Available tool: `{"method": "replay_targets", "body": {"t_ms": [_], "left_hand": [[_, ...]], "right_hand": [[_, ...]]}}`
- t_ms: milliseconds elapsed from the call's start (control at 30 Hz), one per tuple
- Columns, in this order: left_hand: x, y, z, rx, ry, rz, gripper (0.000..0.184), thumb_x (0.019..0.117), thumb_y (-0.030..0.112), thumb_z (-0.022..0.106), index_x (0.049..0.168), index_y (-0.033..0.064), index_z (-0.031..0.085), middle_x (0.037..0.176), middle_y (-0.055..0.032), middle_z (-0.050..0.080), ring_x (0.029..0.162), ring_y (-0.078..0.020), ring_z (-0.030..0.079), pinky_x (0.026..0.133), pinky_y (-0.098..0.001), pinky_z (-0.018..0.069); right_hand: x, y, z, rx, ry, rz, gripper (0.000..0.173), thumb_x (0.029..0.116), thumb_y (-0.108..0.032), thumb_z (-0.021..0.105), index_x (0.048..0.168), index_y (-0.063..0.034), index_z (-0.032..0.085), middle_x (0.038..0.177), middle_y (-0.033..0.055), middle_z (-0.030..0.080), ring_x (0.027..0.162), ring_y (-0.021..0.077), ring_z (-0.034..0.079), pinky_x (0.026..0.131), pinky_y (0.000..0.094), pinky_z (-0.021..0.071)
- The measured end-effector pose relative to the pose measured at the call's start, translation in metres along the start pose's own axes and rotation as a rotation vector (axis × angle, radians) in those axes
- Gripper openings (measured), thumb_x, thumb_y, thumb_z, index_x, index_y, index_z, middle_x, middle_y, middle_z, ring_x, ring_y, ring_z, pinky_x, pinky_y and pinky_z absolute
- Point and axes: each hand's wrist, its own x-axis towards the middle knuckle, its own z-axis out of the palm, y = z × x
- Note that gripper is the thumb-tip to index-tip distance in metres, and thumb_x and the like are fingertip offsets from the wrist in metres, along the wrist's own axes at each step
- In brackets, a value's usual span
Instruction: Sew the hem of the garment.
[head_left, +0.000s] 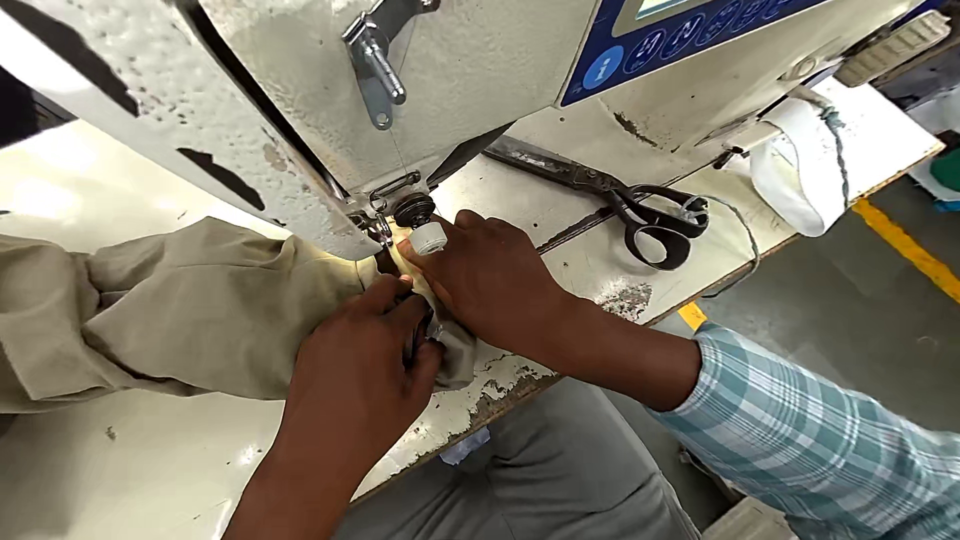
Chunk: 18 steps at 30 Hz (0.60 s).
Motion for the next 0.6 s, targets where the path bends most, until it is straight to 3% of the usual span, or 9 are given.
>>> {"method": "replay_targets", "body": {"t_ms": [167,333,533,600], "left_hand": [[0.008,-0.009,-0.002,-0.006,0.009,0.046,0.031,0.0860,0.032,0.054,0.095,0.0149,0.078,0.108,-0.0025,0.070,0.079,-0.0195,0.068,0.058,-0.0416,0.0546],[0.017,-0.019,-0.003,-0.031,0.026,0.054,0.030,0.0885,0.029,0.053,0.098,0.0146,0.078,0.115,-0.0033,0.073,0.094,-0.0215,0.072,0.068,-0.0448,0.0581],[0.027,-0.028,0.001,0.028,0.060,0.083,0.033,0.0903,0.027,0.051,0.100,0.0105,0.078,0.103,-0.0081,0.073,0.087,-0.0280,0.070,0.064,-0.0484,0.0548],[0.024,-0.022,0.002,0.106,0.041,0.102,0.034,0.0926,0.025,0.051,0.107,0.0055,0.076,0.111,-0.0141,0.071,0.092,-0.0357,0.069,0.068,-0.0521,0.0559]], "right_hand": [[0.007,0.000,0.001,0.003,0.063,-0.005,0.021,0.1004,-0.020,0.059,0.110,-0.0119,0.075,0.112,0.0072,0.070,0.083,0.0267,0.064,0.059,0.0376,0.0469],[0.018,0.004,0.005,0.028,0.173,-0.032,0.018,0.0971,-0.018,0.061,0.089,-0.0075,0.073,0.091,0.0099,0.066,0.077,0.0282,0.064,0.055,0.0390,0.0452],[0.029,0.006,0.004,0.049,0.137,0.001,0.017,0.0978,-0.018,0.062,0.094,-0.0061,0.074,0.093,0.0116,0.070,0.086,0.0311,0.066,0.062,0.0419,0.0477],[0.031,0.008,0.006,0.101,0.144,0.000,0.018,0.0985,-0.017,0.061,0.095,-0.0054,0.074,0.094,0.0123,0.070,0.087,0.0316,0.066,0.064,0.0436,0.0486]]}}
